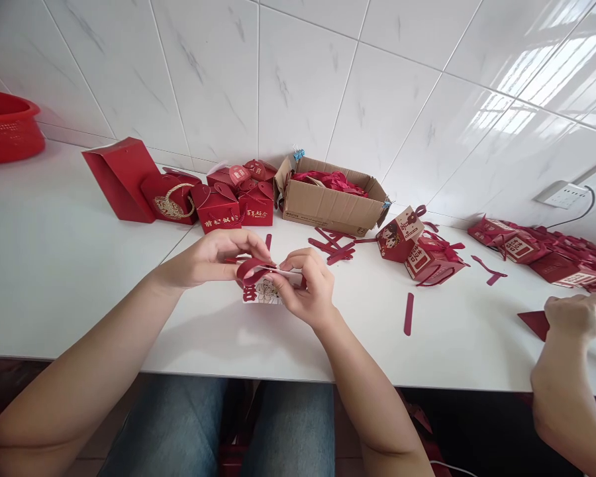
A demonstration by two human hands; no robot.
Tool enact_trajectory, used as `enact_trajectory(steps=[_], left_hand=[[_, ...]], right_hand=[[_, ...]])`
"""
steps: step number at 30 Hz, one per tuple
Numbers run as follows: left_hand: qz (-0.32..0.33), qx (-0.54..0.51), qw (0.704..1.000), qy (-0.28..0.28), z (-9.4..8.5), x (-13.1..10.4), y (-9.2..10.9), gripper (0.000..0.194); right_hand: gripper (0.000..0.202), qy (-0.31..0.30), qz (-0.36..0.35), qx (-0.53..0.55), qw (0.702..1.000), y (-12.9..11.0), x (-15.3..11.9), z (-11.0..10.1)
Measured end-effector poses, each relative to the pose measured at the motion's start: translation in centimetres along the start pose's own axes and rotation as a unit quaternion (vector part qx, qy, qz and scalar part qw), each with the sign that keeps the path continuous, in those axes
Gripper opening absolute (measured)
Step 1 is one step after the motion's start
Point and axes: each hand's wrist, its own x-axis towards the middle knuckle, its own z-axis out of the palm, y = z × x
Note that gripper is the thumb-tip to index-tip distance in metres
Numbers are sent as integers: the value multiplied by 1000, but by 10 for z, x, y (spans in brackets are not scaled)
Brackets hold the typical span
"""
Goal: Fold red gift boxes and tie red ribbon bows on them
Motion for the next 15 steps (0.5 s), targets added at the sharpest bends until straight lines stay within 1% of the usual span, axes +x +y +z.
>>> enact_trajectory(steps=[4, 7, 10, 15], left_hand=[[41, 69, 996, 24, 7, 2, -11, 18], [61, 98, 992, 44, 10, 5, -22, 14], [91, 117, 987, 68, 11, 8, -33, 9], [153, 146, 973, 95, 10, 13, -49, 4]], right_hand=[[18, 16, -38, -23, 999, 5, -2, 1], [18, 17, -44, -23, 999, 10, -4, 2], [18, 4, -37, -27, 999, 16, -6, 2], [15, -30, 6, -47, 998, 28, -9, 4]])
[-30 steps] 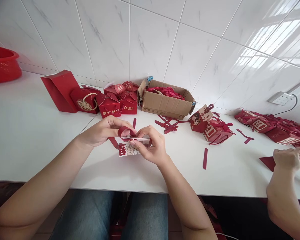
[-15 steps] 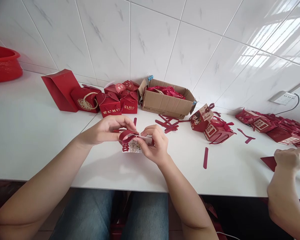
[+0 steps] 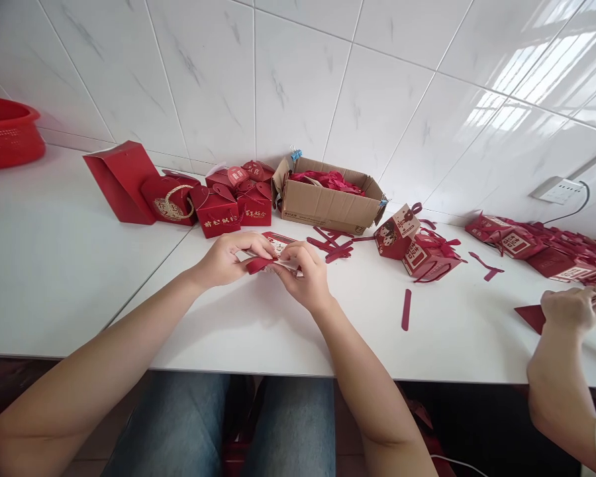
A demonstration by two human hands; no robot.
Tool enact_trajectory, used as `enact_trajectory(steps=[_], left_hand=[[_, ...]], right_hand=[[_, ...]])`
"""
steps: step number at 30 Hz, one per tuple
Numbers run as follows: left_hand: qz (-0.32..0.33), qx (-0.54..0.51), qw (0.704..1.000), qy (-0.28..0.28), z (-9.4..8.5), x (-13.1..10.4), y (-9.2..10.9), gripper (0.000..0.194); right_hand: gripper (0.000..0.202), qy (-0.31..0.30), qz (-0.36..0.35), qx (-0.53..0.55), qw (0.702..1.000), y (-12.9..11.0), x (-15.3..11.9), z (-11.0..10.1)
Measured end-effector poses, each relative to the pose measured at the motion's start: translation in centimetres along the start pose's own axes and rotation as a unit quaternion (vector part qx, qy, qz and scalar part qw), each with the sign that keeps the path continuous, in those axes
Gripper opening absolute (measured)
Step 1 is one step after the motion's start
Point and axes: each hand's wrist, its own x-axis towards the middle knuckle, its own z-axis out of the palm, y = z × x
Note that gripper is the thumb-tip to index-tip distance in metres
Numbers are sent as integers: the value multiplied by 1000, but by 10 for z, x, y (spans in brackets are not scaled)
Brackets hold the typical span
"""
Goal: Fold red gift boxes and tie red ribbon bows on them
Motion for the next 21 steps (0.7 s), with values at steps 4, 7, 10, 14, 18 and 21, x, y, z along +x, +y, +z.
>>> enact_trajectory(steps=[4, 7, 10, 14, 18, 21], left_hand=[[24, 36, 999, -3, 2, 0, -9, 7], [30, 53, 998, -9, 2, 1, -12, 10], [39, 54, 998, -11, 2, 0, -15, 10], [36, 54, 998, 4, 4, -1, -17, 7], [18, 51, 998, 16, 5, -1, -12, 3], [-3, 62, 998, 20, 6, 0, -7, 8]], right_hand=[[14, -21, 4, 7, 1000, 8, -5, 4], [11, -32, 20, 14, 999, 10, -9, 6], [11, -40, 39, 13, 998, 11, -11, 7], [9, -28, 29, 2, 999, 11, -12, 8], [9, -9, 20, 2, 1000, 11, -13, 9], [8, 1, 19, 1, 1000, 11, -13, 9]])
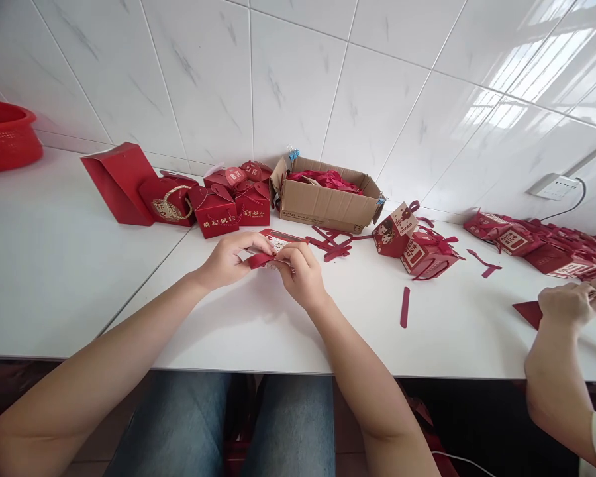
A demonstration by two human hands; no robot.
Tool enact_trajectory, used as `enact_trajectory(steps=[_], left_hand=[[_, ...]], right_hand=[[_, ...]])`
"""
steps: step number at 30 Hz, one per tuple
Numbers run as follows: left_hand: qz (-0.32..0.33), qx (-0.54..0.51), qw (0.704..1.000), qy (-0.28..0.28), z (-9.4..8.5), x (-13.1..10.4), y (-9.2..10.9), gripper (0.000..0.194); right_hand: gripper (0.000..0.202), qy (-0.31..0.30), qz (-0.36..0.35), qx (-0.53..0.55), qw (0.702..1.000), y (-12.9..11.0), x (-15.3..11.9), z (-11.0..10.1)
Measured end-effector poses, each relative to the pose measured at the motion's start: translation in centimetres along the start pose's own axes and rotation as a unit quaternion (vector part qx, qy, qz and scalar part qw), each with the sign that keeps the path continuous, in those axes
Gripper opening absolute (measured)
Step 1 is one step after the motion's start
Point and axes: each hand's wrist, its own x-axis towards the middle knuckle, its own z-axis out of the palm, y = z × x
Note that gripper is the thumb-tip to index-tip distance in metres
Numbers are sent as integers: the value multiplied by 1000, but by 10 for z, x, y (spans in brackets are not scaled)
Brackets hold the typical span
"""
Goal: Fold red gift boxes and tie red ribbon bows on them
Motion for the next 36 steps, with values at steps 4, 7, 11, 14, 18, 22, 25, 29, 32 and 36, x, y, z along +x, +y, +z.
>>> enact_trajectory(steps=[4, 7, 11, 14, 18, 22, 25, 29, 32, 36], left_hand=[[47, 43, 998, -1, 0, 0, 1, 19], [108, 83, 991, 5, 0, -1, -1, 17], [138, 124, 982, 27, -1, -2, -4, 16], [138, 114, 983, 31, -1, -2, -5, 14], [131, 106, 985, 34, 1, -3, -5, 11], [133, 106, 984, 46, 3, -3, -5, 10], [145, 112, 982, 48, 4, -3, -4, 10], [159, 114, 980, 45, 3, -3, -5, 17], [166, 108, 979, 43, 2, -2, -7, 13], [165, 101, 980, 50, 2, -2, -7, 7]], right_hand=[[9, 0, -5, 5, 1000, -1, 0, 0], [9, 0, -7, 2, 1000, -1, 1, 0], [11, 2, -21, 1, 1000, -2, 1, 0], [13, 6, -33, 0, 999, -2, 2, 0], [13, 6, -42, -14, 999, -3, 2, 0], [14, 14, -50, -18, 999, -2, 2, 1], [17, 17, -53, -15, 998, -2, 3, 0], [19, 15, -62, -7, 998, -4, 5, -2], [17, 9, -41, 12, 999, -6, 7, -4], [17, -13, 8, 55, 998, -6, 9, -7]])
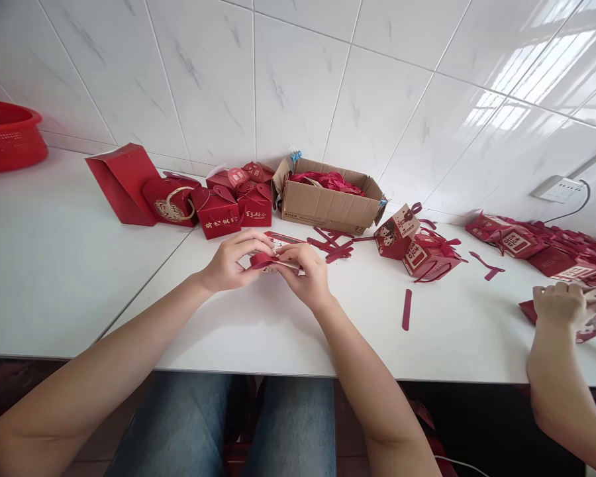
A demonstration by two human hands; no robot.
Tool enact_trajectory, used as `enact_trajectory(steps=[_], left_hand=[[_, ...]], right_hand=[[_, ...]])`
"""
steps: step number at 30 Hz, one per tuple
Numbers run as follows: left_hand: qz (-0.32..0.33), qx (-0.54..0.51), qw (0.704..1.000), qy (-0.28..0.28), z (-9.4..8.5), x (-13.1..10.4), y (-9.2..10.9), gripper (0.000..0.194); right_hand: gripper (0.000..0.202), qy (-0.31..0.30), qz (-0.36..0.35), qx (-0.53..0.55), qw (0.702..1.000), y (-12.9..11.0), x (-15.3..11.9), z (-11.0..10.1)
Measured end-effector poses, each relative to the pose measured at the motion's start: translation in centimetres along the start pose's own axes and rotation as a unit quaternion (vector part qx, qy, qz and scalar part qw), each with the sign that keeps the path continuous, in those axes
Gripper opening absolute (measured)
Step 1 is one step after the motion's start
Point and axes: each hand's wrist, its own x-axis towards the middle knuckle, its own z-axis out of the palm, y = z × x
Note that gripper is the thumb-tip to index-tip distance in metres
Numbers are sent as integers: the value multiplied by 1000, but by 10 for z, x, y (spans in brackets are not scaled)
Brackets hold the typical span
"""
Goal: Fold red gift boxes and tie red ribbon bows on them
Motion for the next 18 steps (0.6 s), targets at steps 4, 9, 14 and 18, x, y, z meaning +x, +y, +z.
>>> enact_trajectory(steps=[4, 9, 14, 18], left_hand=[[-15, -14, 1000, 9, 0, 1, 3, 2], [-28, -34, 999, 14, 0, 1, 5, 8], [-38, -52, 998, 12, 0, 2, 5, 5], [-49, -79, 996, 15, -2, 2, 6, 24]], right_hand=[[19, -23, -12, 23, 999, 1, 1, -1], [18, -22, 21, 66, 997, 0, 1, 0], [14, 9, 15, 74, 997, 0, 0, 2], [13, 14, 15, 72, 997, 0, -2, 4]])
